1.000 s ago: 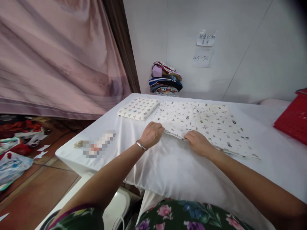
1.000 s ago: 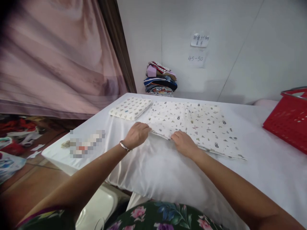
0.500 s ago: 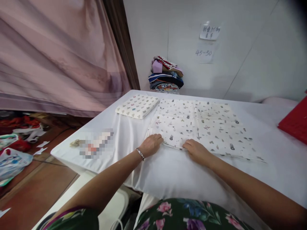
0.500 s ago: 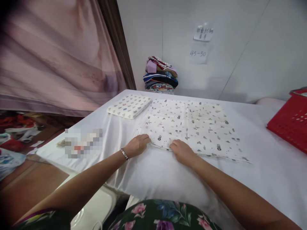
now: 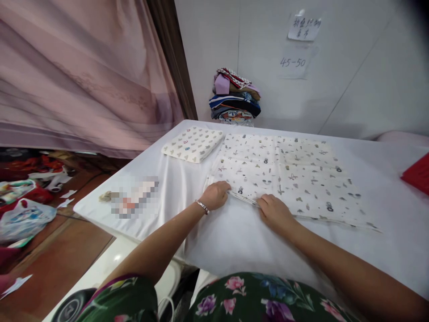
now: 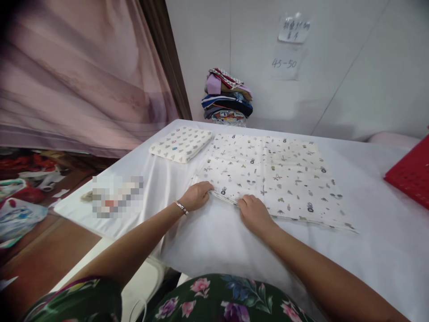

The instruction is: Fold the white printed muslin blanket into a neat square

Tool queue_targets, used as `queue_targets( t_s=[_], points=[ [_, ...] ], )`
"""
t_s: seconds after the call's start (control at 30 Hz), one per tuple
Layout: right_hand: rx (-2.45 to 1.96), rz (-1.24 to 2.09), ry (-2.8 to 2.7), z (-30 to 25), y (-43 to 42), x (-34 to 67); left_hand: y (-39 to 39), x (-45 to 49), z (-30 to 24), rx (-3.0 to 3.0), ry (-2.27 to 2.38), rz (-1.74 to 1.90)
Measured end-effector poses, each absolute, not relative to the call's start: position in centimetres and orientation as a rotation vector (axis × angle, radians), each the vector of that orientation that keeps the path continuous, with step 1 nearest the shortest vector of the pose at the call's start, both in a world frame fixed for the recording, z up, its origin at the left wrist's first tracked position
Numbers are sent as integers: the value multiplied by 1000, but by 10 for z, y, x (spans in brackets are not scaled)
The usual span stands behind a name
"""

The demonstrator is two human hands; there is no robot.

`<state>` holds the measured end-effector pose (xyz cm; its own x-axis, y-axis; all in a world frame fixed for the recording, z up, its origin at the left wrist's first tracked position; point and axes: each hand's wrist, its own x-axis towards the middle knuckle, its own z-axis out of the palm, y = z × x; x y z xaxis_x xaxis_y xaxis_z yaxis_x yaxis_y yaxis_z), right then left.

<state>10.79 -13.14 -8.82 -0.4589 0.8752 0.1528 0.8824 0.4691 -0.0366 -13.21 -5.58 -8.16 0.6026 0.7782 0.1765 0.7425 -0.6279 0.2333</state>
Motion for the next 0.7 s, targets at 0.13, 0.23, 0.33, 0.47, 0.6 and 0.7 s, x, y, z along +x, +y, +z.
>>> queue_targets(
  t_s=[0.13,0.23,0.33,0.47,0.6,0.7],
  points=[
    [-1562,-156,-2582,-95,-129,107,-59,-134,-81,2762,1229,362],
    [-1541,-125,-2606,-94,-127,108,-64,-139,-80,2883,1095,374],
    [-1503,-29,-2595,-87,-127,110,-67,-146,-77,2954,1066,390],
    [-1440,74,-2544,-85,-131,112,-70,-152,-75,2956,1115,469],
    [-1432,76,-2559,-93,-133,111,-74,-155,-84,2907,1099,441],
    [-1470,114,-2569,-95,-134,109,-77,-155,-91,2875,1144,466]
  ],
)
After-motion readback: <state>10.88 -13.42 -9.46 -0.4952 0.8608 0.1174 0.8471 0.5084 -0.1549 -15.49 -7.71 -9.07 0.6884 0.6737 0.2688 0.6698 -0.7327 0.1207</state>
